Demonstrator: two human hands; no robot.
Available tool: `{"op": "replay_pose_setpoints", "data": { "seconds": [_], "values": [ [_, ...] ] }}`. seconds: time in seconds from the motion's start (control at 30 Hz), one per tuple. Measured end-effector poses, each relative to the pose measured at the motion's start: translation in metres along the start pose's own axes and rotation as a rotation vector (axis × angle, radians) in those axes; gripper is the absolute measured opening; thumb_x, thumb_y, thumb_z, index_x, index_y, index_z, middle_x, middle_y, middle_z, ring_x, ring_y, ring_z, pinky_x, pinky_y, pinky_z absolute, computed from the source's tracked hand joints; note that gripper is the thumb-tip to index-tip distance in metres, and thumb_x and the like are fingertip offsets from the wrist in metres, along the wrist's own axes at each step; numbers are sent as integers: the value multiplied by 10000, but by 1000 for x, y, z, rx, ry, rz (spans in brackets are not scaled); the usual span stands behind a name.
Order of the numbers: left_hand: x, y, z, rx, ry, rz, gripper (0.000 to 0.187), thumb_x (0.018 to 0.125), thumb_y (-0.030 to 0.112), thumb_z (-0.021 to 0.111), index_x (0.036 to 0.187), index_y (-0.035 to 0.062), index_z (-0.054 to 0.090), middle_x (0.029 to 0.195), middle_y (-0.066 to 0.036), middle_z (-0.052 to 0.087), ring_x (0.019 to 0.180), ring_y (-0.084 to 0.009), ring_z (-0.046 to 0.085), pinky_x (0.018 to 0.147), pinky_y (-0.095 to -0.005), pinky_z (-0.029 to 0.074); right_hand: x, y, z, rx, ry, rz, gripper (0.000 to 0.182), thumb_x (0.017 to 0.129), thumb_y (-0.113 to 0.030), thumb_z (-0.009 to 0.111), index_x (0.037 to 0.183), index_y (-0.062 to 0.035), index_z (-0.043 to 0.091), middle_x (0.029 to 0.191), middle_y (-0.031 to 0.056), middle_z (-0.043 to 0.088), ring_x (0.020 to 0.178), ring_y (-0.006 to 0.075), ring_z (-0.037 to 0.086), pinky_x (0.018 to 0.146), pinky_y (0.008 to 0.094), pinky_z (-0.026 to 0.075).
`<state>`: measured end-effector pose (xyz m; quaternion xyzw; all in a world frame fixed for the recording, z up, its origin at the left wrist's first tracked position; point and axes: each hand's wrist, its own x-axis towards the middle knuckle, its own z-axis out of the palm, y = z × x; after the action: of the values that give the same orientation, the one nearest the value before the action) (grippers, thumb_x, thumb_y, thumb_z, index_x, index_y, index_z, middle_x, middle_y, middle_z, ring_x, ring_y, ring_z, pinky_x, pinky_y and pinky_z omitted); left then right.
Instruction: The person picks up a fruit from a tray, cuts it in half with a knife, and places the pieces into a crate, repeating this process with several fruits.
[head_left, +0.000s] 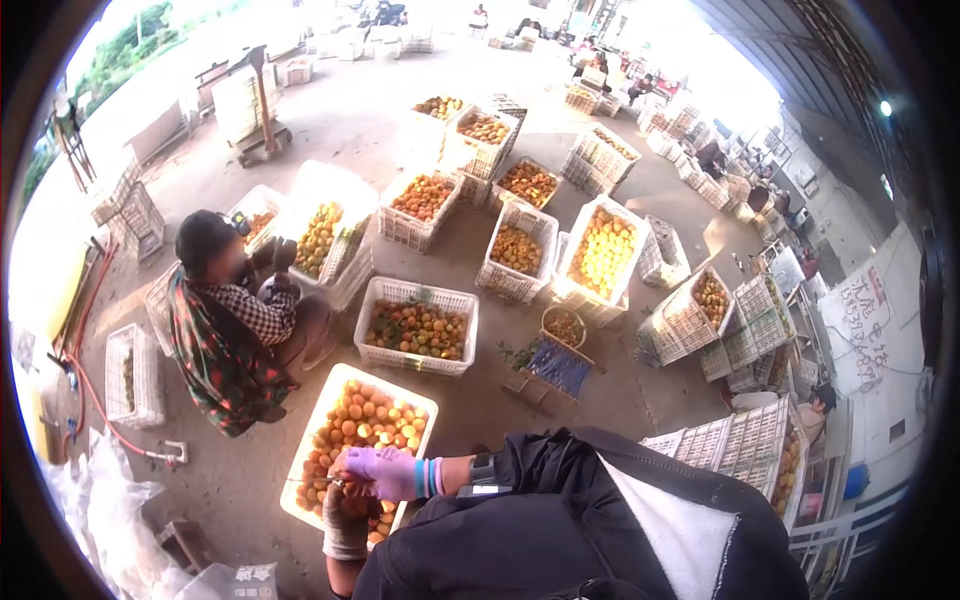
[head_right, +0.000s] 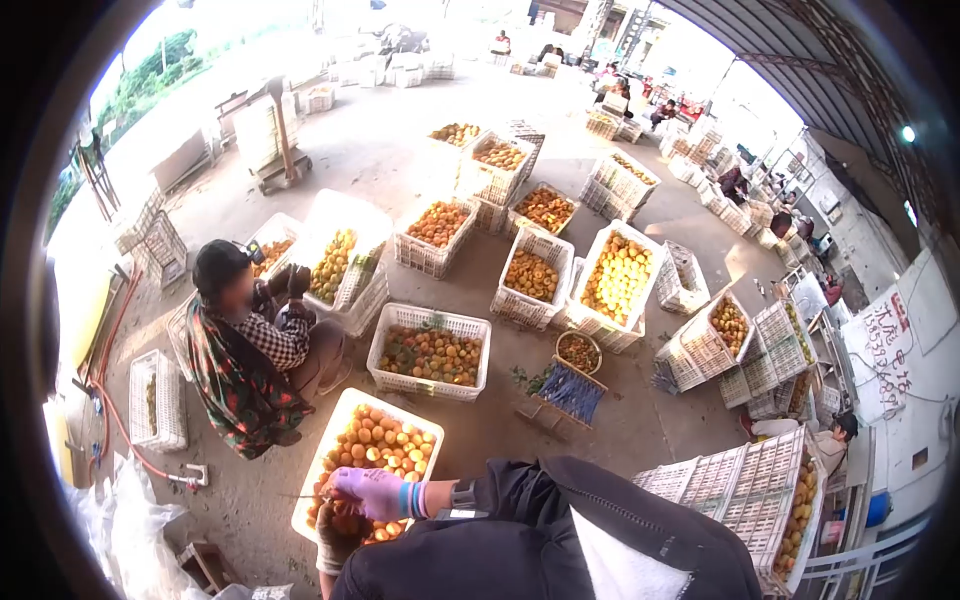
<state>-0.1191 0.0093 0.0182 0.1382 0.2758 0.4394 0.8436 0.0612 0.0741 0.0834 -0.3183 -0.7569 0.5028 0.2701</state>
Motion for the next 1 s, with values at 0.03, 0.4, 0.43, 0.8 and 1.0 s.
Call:
{"op": "replay_pose_setpoints", "data": {
  "seconds": [0.03, 0.4, 0.43, 0.8, 1.0],
  "values": [
    [0, -1, 3, 115, 18, 37, 561, 857, 424, 547, 1328, 127, 476, 1289, -75, 546, 1225, -245, 500, 1027, -417, 397, 1, -1, -3, -62, -58, -5, 331, 803, 0, 613, 1122, -64, 558, 1031, 123, 555, 982, 336, 559, 814, 398, 457],
    [15, -16, -1, 35, 138, 96, 531, 818, 520, 590, 1215, 172, 528, 1214, 12, 568, 1149, -198, 520, 868, -373, 448, 8, -3, -11, -72, -87, -100, 372, 833, 33, 554, 1199, -32, 541, 1173, 138, 545, 1120, 321, 532, 927, 381, 441],
    [16, -17, 2, 51, 159, 121, 495, 826, 512, 591, 1193, 184, 535, 1188, 33, 575, 1126, -186, 527, 813, -351, 461, 7, -6, -13, -22, -112, -38, 381, 828, 41, 562, 1203, -22, 529, 1189, 140, 540, 1127, 327, 526, 929, 384, 440],
    [30, -16, -36, -303, 435, -123, 556, 792, 705, 572, 750, 151, 550, 600, 39, 495, 431, -122, 424, 370, -264, 308, 0, 9, -11, 234, 246, 170, 463, 825, 35, 571, 1274, -61, 510, 1140, 108, 580, 1055, 218, 580, 929, 318, 455],
    [29, 0, 52, -118, 443, 140, 655, 829, 677, 539, 1128, 95, 565, 1088, -61, 616, 981, -208, 614, 795, -373, 528, 3, 40, 8, 58, 164, 187, 451, 846, -110, 702, 1261, -59, 533, 1126, 104, 581, 1061, 219, 579, 934, 304, 449]
  ]
}}
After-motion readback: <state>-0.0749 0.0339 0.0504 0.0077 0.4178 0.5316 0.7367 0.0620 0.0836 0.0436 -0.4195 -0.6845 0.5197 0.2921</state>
